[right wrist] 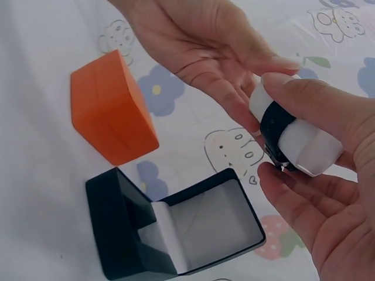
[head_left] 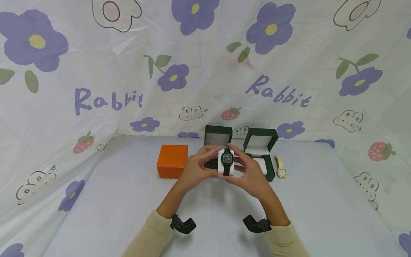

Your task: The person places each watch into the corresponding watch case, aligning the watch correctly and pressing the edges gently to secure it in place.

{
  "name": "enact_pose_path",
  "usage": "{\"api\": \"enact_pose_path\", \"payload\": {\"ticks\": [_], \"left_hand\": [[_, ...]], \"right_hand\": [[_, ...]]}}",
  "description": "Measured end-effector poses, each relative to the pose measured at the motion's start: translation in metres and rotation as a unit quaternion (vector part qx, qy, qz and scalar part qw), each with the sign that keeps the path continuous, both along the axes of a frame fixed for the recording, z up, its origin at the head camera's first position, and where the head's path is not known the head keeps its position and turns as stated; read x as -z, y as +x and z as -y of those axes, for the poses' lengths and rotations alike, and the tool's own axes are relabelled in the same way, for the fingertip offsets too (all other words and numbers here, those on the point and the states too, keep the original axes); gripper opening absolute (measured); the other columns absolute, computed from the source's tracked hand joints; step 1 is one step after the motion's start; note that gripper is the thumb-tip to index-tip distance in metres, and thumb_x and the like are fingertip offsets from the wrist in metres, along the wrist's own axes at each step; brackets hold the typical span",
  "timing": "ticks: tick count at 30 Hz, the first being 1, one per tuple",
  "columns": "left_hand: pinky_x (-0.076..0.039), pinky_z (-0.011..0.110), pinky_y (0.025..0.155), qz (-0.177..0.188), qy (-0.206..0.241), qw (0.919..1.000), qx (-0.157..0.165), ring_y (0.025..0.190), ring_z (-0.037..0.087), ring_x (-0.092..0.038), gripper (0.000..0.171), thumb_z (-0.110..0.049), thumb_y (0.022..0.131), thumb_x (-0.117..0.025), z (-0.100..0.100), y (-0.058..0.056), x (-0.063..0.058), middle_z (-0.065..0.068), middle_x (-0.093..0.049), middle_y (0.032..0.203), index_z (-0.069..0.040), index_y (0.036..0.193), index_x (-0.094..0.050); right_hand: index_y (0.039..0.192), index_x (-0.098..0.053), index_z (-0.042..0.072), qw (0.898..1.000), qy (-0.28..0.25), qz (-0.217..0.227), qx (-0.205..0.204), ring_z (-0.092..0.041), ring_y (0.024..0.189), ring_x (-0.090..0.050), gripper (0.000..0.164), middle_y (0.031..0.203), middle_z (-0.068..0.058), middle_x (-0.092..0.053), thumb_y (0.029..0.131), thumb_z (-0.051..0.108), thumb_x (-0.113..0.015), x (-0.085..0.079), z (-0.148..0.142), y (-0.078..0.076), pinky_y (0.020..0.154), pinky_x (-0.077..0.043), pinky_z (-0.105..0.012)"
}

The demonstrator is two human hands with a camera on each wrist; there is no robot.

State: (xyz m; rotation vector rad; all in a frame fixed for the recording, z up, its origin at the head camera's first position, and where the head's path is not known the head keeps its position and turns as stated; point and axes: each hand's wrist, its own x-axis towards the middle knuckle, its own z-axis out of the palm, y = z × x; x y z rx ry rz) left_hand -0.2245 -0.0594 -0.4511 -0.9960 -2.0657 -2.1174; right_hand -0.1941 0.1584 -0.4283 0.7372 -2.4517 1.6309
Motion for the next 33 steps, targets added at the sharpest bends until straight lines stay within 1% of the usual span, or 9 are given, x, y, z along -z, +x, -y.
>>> {"api": "enact_pose_path", "payload": {"ticks": [4, 13, 14, 16, 21, 23, 24, 29, 33], "left_hand": [[-0.061, 0.046, 0.082, -0.013, 0.001, 0.9999, 0.005, 0.130, 0.032, -0.056, 0.076, 0.006, 0.075, -0.086, 0.000, -0.001, 0.000, 0.007, -0.050, 0.139, -0.011, 0.144, -0.059], [-0.061, 0.046, 0.081, -0.029, -0.004, 0.9996, 0.006, 0.129, 0.030, -0.058, 0.074, 0.005, 0.075, -0.087, 0.001, -0.002, 0.003, 0.004, -0.051, 0.138, -0.012, 0.143, -0.060], [-0.061, 0.045, 0.081, -0.030, -0.006, 0.9995, 0.005, 0.129, 0.030, -0.058, 0.074, 0.005, 0.075, -0.087, 0.001, -0.002, 0.003, 0.004, -0.051, 0.137, -0.012, 0.143, -0.060], [-0.061, 0.045, 0.081, -0.032, -0.007, 0.9995, 0.004, 0.129, 0.030, -0.058, 0.075, 0.005, 0.075, -0.087, 0.001, -0.003, 0.003, 0.004, -0.052, 0.137, -0.012, 0.143, -0.060], [-0.062, 0.043, 0.079, -0.037, -0.007, 0.9993, -0.004, 0.131, 0.028, -0.056, 0.076, 0.003, 0.074, -0.088, 0.002, -0.003, 0.004, 0.003, -0.052, 0.138, -0.015, 0.143, -0.061], [-0.062, 0.043, 0.079, -0.035, -0.008, 0.9993, -0.006, 0.132, 0.027, -0.054, 0.076, 0.003, 0.074, -0.088, 0.002, -0.003, 0.005, 0.002, -0.051, 0.139, -0.016, 0.143, -0.060], [-0.062, 0.043, 0.080, -0.034, -0.008, 0.9994, -0.006, 0.132, 0.027, -0.053, 0.077, 0.002, 0.075, -0.088, 0.002, -0.003, 0.005, 0.002, -0.051, 0.140, -0.015, 0.143, -0.060], [-0.062, 0.041, 0.080, -0.031, -0.009, 0.9995, -0.007, 0.133, 0.025, -0.052, 0.077, 0.002, 0.075, -0.088, 0.002, -0.003, 0.005, 0.001, -0.049, 0.141, -0.011, 0.144, -0.058], [-0.062, 0.041, 0.080, -0.032, -0.004, 0.9995, -0.006, 0.134, 0.027, -0.050, 0.077, 0.005, 0.074, -0.087, 0.002, -0.003, 0.004, 0.005, -0.049, 0.142, -0.007, 0.144, -0.057]], "right_hand": [[0.157, -0.039, 0.021, 0.999, 0.022, -0.021, 0.009, -0.031, 0.124, -0.061, 0.095, 0.146, -0.009, -0.054, 0.078, 0.014, -0.090, 0.002, 0.000, -0.001, 0.098, -0.055, -0.041], [0.156, -0.040, 0.014, 0.998, 0.039, -0.050, 0.007, -0.029, 0.120, -0.063, 0.091, 0.144, -0.011, -0.055, 0.079, 0.010, -0.089, 0.001, 0.000, -0.002, 0.094, -0.057, -0.038], [0.155, -0.041, 0.014, 0.998, 0.039, -0.050, 0.008, -0.029, 0.120, -0.063, 0.091, 0.144, -0.011, -0.055, 0.078, 0.010, -0.089, 0.001, 0.000, -0.001, 0.094, -0.057, -0.038], [0.154, -0.042, 0.010, 0.998, 0.040, -0.044, 0.013, -0.031, 0.119, -0.063, 0.089, 0.142, -0.013, -0.056, 0.078, 0.008, -0.089, -0.008, 0.003, 0.004, 0.095, -0.057, -0.038], [0.152, -0.042, 0.006, 0.999, 0.027, -0.029, 0.017, -0.035, 0.122, -0.062, 0.089, 0.141, -0.017, -0.056, 0.076, 0.002, -0.089, -0.009, 0.006, 0.005, 0.098, -0.054, -0.043], [0.153, -0.043, 0.012, 0.999, 0.019, -0.030, 0.016, -0.032, 0.123, -0.061, 0.091, 0.142, -0.014, -0.056, 0.076, 0.005, -0.090, 0.001, 0.004, -0.001, 0.098, -0.054, -0.042], [0.153, -0.043, 0.013, 0.999, 0.015, -0.031, 0.015, -0.031, 0.123, -0.061, 0.091, 0.142, -0.012, -0.056, 0.076, 0.006, -0.090, 0.002, 0.004, -0.001, 0.099, -0.054, -0.042], [0.151, -0.045, 0.018, 0.999, 0.008, -0.034, 0.016, -0.027, 0.123, -0.061, 0.089, 0.140, -0.008, -0.057, 0.076, 0.007, -0.091, 0.003, 0.004, -0.001, 0.099, -0.055, -0.039], [0.151, -0.044, 0.021, 0.999, 0.008, -0.031, 0.017, -0.030, 0.123, -0.061, 0.090, 0.141, -0.008, -0.056, 0.075, 0.005, -0.090, 0.001, 0.005, 0.000, 0.099, -0.054, -0.038]]}}
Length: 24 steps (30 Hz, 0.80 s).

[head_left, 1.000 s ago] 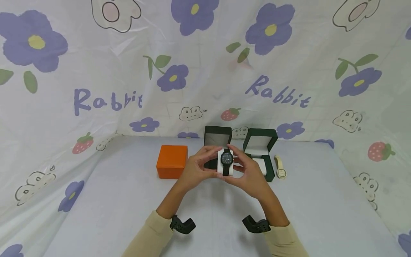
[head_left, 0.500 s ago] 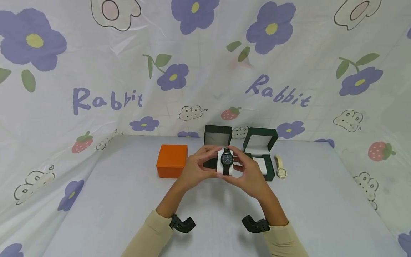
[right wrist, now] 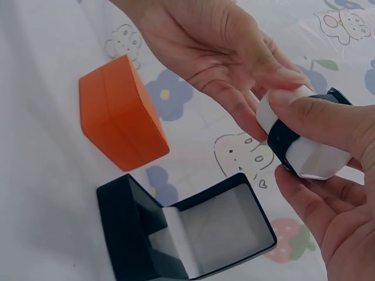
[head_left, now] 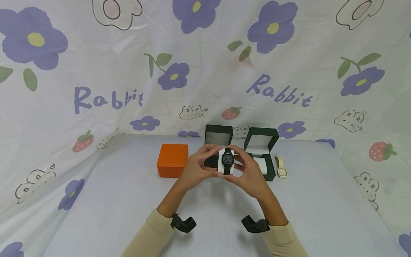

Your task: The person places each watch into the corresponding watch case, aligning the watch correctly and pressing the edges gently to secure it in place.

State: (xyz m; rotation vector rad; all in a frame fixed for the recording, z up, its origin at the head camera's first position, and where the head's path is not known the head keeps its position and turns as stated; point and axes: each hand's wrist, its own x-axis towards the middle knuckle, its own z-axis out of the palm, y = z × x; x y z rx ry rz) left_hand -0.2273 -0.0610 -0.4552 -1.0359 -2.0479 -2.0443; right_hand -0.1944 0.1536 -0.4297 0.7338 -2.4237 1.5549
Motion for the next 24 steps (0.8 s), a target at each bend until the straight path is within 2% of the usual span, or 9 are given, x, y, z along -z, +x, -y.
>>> {"api": "enact_pose_path", "payload": {"ticks": [5, 8, 14, 19, 24], "left_hand": [[-0.062, 0.042, 0.081, 0.000, 0.014, 0.9999, 0.006, 0.134, 0.039, -0.048, 0.079, 0.008, 0.074, -0.086, 0.001, 0.001, -0.002, 0.010, -0.048, 0.142, -0.008, 0.145, -0.057], [-0.062, 0.041, 0.081, 0.005, 0.016, 0.9998, 0.008, 0.134, 0.043, -0.047, 0.079, 0.007, 0.074, -0.086, 0.002, 0.000, -0.001, 0.008, -0.048, 0.143, -0.011, 0.145, -0.057], [-0.062, 0.041, 0.082, 0.004, 0.012, 0.9998, 0.014, 0.134, 0.043, -0.046, 0.078, 0.007, 0.075, -0.086, 0.003, -0.001, -0.002, 0.005, -0.048, 0.144, -0.011, 0.146, -0.057], [-0.061, 0.041, 0.083, 0.003, 0.005, 0.9999, 0.014, 0.134, 0.038, -0.048, 0.078, 0.006, 0.076, -0.086, 0.004, 0.000, -0.002, 0.002, -0.048, 0.143, -0.009, 0.146, -0.056], [-0.061, 0.041, 0.083, 0.006, -0.001, 0.9998, 0.020, 0.134, 0.038, -0.049, 0.078, 0.006, 0.076, -0.086, 0.003, 0.001, -0.003, 0.004, -0.048, 0.142, -0.005, 0.146, -0.055]], "right_hand": [[0.158, -0.037, 0.029, 1.000, 0.019, 0.000, -0.010, -0.033, 0.127, -0.058, 0.100, 0.153, -0.007, -0.047, 0.076, 0.004, -0.089, -0.004, -0.003, 0.001, 0.102, -0.053, -0.038], [0.159, -0.036, 0.028, 1.000, 0.016, -0.008, -0.022, -0.030, 0.130, -0.057, 0.103, 0.156, -0.005, -0.045, 0.074, 0.000, -0.089, -0.007, -0.008, 0.001, 0.102, -0.052, -0.035], [0.153, -0.046, 0.015, 0.999, -0.005, -0.017, -0.038, -0.026, 0.127, -0.059, 0.093, 0.148, -0.006, -0.053, 0.072, -0.003, -0.089, -0.008, -0.015, -0.001, 0.102, -0.051, -0.029], [0.151, -0.047, 0.007, 0.999, -0.005, -0.013, -0.037, -0.033, 0.125, -0.059, 0.090, 0.144, -0.013, -0.054, 0.072, -0.008, -0.088, -0.009, -0.015, 0.000, 0.102, -0.052, -0.033], [0.147, -0.047, -0.003, 0.999, -0.003, -0.002, -0.042, -0.037, 0.123, -0.059, 0.085, 0.141, -0.020, -0.054, 0.072, -0.014, -0.085, -0.028, -0.010, 0.012, 0.102, -0.052, -0.038]]}}
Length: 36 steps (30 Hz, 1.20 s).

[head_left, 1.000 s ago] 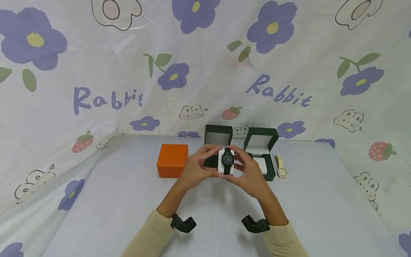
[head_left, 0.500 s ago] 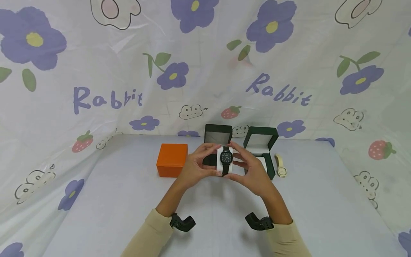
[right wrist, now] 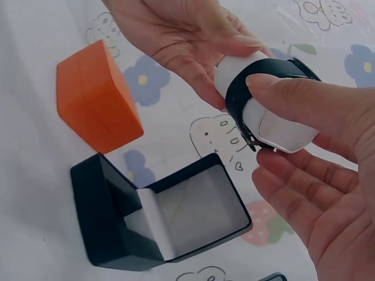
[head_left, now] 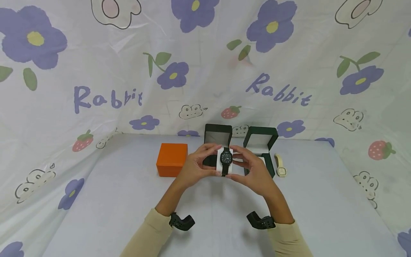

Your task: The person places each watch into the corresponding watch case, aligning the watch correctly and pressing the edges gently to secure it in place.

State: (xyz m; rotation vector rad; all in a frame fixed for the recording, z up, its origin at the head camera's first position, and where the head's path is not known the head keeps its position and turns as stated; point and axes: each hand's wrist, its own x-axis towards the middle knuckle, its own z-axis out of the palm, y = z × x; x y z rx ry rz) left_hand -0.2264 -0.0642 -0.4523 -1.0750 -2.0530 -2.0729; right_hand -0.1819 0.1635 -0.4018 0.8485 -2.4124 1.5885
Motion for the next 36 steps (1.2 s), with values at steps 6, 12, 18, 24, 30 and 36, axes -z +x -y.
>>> {"api": "enact_pose_path", "payload": {"ticks": [6, 12, 18, 24, 30, 36], "left_hand": [[-0.061, 0.039, 0.083, 0.001, -0.009, 1.0000, 0.003, 0.133, 0.037, -0.049, 0.079, 0.008, 0.075, -0.085, 0.000, -0.001, -0.001, 0.009, -0.048, 0.142, -0.002, 0.147, -0.053], [-0.061, 0.039, 0.085, 0.001, -0.008, 0.9999, 0.008, 0.133, 0.039, -0.049, 0.080, 0.006, 0.076, -0.086, 0.001, -0.003, -0.002, 0.006, -0.048, 0.142, -0.005, 0.148, -0.052], [-0.060, 0.039, 0.086, 0.007, -0.012, 0.9999, -0.004, 0.130, 0.025, -0.053, 0.080, 0.005, 0.076, -0.086, 0.002, -0.002, -0.001, 0.002, -0.049, 0.142, -0.008, 0.148, -0.053], [-0.060, 0.039, 0.086, 0.008, -0.015, 0.9997, -0.015, 0.129, 0.024, -0.054, 0.080, 0.003, 0.078, -0.085, 0.001, -0.002, 0.000, 0.000, -0.049, 0.143, -0.018, 0.149, -0.054], [-0.061, 0.038, 0.086, 0.013, -0.015, 0.9995, -0.023, 0.127, 0.028, -0.055, 0.080, 0.005, 0.078, -0.085, 0.000, -0.001, -0.001, 0.003, -0.048, 0.145, -0.019, 0.148, -0.055], [-0.061, 0.036, 0.086, 0.008, -0.026, 0.9990, -0.036, 0.124, 0.027, -0.056, 0.080, 0.004, 0.078, -0.085, 0.001, -0.003, -0.008, 0.005, -0.049, 0.143, -0.017, 0.149, -0.054]], "right_hand": [[0.144, -0.047, -0.007, 1.000, 0.010, -0.007, -0.001, -0.038, 0.120, -0.060, 0.082, 0.138, -0.022, -0.055, 0.072, -0.013, -0.085, -0.011, 0.002, 0.006, 0.100, -0.053, -0.041], [0.146, -0.048, -0.002, 1.000, 0.016, -0.002, 0.010, -0.037, 0.121, -0.060, 0.082, 0.138, -0.020, -0.056, 0.074, -0.009, -0.086, -0.011, 0.002, 0.006, 0.101, -0.053, -0.038], [0.148, -0.047, -0.003, 1.000, 0.005, -0.002, 0.000, -0.039, 0.122, -0.059, 0.083, 0.139, -0.021, -0.055, 0.074, -0.011, -0.085, -0.010, 0.003, 0.005, 0.101, -0.052, -0.038], [0.148, -0.046, -0.004, 1.000, 0.004, -0.012, 0.001, -0.038, 0.122, -0.060, 0.084, 0.140, -0.022, -0.054, 0.074, -0.012, -0.085, -0.003, 0.000, 0.000, 0.101, -0.053, -0.038], [0.151, -0.046, 0.005, 1.000, -0.004, -0.022, 0.003, -0.034, 0.123, -0.060, 0.088, 0.143, -0.017, -0.054, 0.074, -0.007, -0.087, 0.019, -0.005, -0.015, 0.100, -0.053, -0.032], [0.151, -0.047, 0.008, 0.999, 0.008, -0.033, 0.000, -0.033, 0.123, -0.061, 0.086, 0.145, -0.016, -0.054, 0.076, -0.002, -0.088, 0.013, -0.005, -0.020, 0.099, -0.053, -0.031]]}}
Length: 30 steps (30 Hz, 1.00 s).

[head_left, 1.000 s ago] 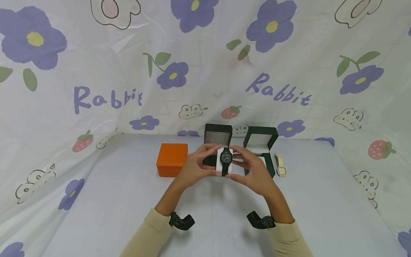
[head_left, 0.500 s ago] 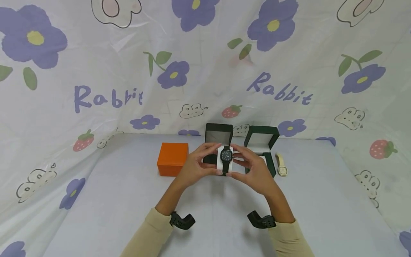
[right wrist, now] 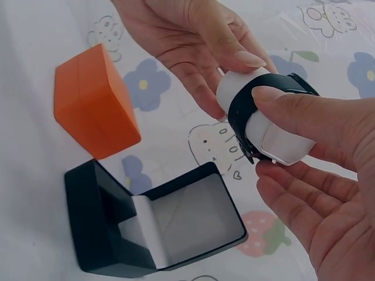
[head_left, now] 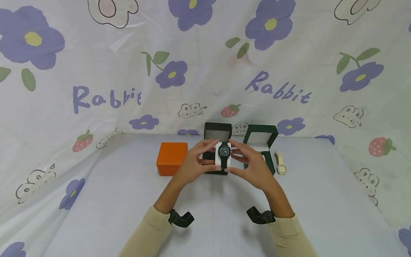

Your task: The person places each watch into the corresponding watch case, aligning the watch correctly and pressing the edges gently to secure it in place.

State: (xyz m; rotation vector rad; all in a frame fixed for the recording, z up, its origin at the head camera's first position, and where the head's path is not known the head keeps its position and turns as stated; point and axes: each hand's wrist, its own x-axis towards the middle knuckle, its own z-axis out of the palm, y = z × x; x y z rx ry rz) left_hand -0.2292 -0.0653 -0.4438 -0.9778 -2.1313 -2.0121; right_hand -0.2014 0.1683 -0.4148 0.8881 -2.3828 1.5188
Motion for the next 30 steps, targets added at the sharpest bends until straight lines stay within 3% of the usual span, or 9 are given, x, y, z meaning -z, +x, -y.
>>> {"api": "enact_pose_path", "payload": {"ticks": [7, 14, 21, 30], "left_hand": [[-0.060, 0.032, 0.087, -0.036, -0.070, 0.9968, -0.016, 0.124, 0.025, -0.056, 0.077, -0.008, 0.079, -0.088, 0.005, -0.004, -0.011, 0.002, -0.052, 0.142, -0.018, 0.148, -0.055], [-0.058, 0.037, 0.095, -0.092, -0.143, 0.9844, -0.045, 0.124, 0.024, -0.058, 0.079, -0.024, 0.076, -0.091, 0.009, -0.015, -0.009, -0.001, -0.057, 0.140, -0.020, 0.147, -0.057], [-0.047, 0.044, 0.108, -0.118, -0.262, 0.9529, -0.097, 0.129, 0.020, -0.052, 0.082, -0.040, 0.071, -0.092, 0.009, -0.026, -0.007, -0.001, -0.059, 0.141, -0.021, 0.144, -0.060], [-0.045, 0.043, 0.109, -0.146, -0.338, 0.9239, -0.104, 0.125, 0.020, -0.053, 0.083, -0.044, 0.071, -0.092, 0.008, -0.042, -0.004, 0.000, -0.063, 0.137, -0.016, 0.143, -0.060]], "right_hand": [[0.152, -0.046, 0.008, 0.999, 0.031, 0.013, 0.007, -0.034, 0.121, -0.063, 0.085, 0.144, -0.016, -0.055, 0.079, 0.007, -0.088, -0.003, -0.002, -0.003, 0.098, -0.055, -0.038], [0.151, -0.046, 0.005, 0.997, 0.071, 0.030, 0.008, -0.035, 0.118, -0.065, 0.084, 0.144, -0.016, -0.057, 0.079, 0.014, -0.089, -0.002, -0.007, -0.013, 0.099, -0.055, -0.045], [0.150, -0.047, 0.003, 0.993, 0.107, 0.050, 0.012, -0.037, 0.120, -0.063, 0.085, 0.143, -0.016, -0.057, 0.078, 0.018, -0.090, 0.004, -0.007, -0.024, 0.102, -0.053, -0.049], [0.146, -0.050, -0.001, 0.987, 0.158, 0.033, 0.029, -0.038, 0.121, -0.061, 0.083, 0.140, -0.017, -0.059, 0.078, 0.022, -0.091, 0.013, -0.006, -0.041, 0.098, -0.055, -0.051]]}}
